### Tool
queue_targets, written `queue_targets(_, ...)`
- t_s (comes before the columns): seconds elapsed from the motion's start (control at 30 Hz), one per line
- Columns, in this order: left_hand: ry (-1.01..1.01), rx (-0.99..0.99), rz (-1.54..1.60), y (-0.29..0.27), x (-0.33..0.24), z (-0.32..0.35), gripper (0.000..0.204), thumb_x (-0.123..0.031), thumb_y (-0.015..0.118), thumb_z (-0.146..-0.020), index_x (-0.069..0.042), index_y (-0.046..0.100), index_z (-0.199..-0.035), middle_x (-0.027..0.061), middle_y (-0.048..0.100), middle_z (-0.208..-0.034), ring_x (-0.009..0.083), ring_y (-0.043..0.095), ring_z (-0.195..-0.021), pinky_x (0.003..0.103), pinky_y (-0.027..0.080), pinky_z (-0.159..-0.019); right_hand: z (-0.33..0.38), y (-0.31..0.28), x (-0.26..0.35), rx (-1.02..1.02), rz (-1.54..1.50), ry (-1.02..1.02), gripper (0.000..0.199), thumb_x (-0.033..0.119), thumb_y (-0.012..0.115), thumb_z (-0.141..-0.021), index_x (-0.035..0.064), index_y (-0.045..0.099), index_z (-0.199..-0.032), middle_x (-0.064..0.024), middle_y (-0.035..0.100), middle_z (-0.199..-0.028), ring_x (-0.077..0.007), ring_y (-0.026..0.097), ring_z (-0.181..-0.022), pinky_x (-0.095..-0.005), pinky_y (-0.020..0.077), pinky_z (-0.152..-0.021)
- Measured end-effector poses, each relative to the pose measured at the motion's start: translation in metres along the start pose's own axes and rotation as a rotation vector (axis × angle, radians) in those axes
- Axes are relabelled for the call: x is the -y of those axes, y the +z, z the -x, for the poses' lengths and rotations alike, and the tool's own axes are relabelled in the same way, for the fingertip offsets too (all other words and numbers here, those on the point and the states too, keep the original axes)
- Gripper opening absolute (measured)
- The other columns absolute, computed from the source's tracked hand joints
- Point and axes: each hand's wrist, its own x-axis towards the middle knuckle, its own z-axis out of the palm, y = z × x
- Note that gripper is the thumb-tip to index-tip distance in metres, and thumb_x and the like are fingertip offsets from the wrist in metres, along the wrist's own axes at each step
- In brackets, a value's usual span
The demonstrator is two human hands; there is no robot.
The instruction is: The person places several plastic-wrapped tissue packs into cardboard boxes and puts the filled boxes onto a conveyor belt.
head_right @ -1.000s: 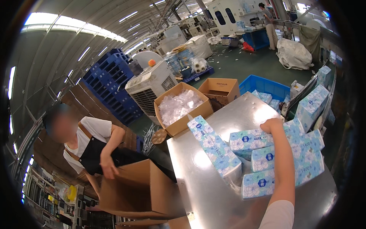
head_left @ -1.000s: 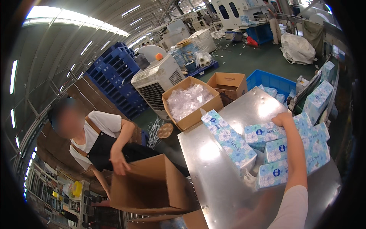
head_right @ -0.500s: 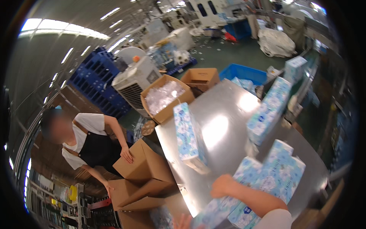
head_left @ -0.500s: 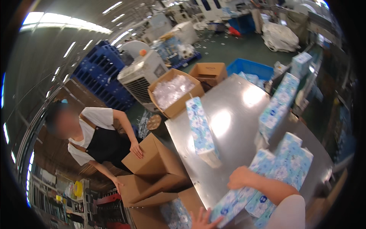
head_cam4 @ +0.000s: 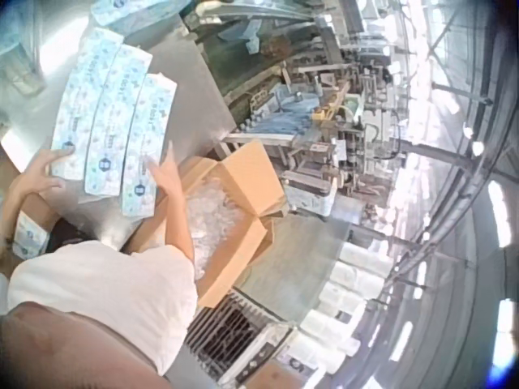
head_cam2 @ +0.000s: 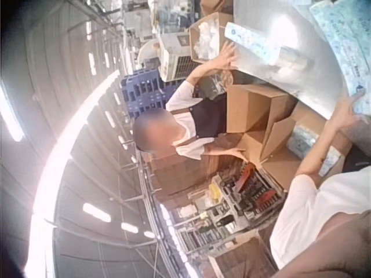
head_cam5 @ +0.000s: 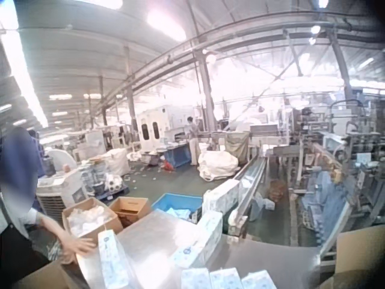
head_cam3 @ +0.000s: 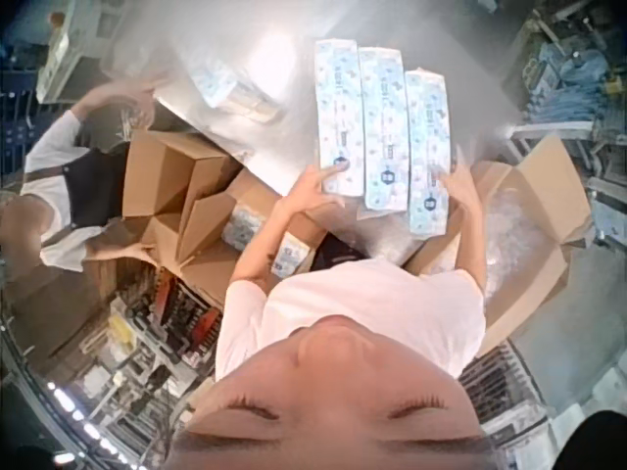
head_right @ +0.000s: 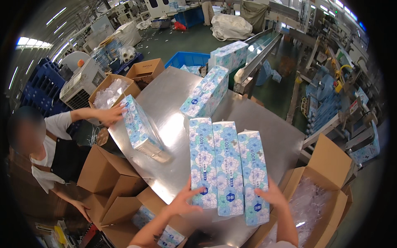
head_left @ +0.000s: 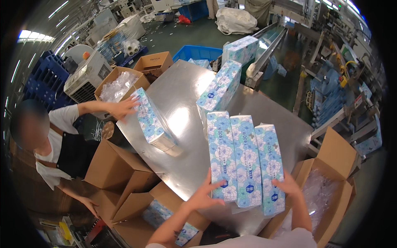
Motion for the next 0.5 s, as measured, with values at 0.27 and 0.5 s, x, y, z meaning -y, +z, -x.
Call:
queue_targets(0.27, -0.449, -0.225, 1.205, 0.016, 0.054, -0.061, 0.071, -0.059, 0.022, -0.089, -0.008, 0.021, -0.139, 0.0129, 0.031, -0.139, 0.0250, 0.035, -0.124, 0.037, 0.032, -0.101, -0.073, 0.031, 0.013, 0.189, -1.042, 0.359, 0.049, 0.031, 0.051, -0.090, 0.0000, 0.041, -0.126, -0.0085, 0.052, -0.117, -0.0214, 0.052, -0.104, -0.0344, 0.0427, -0.087)
queue_targets(0.5, -0.562, -0.356, 1.272, 0.053, 0.054, 0.014, 0.075, -0.061, 0.024, -0.088, -0.007, 0.014, -0.140, 0.0114, 0.020, -0.143, 0.0258, 0.024, -0.130, 0.037, 0.022, -0.106, -0.087, 0.063, -0.004, 0.213, -0.933, 0.246, 0.049, 0.033, 0.051, -0.089, 0.0011, 0.043, -0.126, -0.0071, 0.053, -0.117, -0.0217, 0.053, -0.102, -0.0341, 0.0447, -0.083)
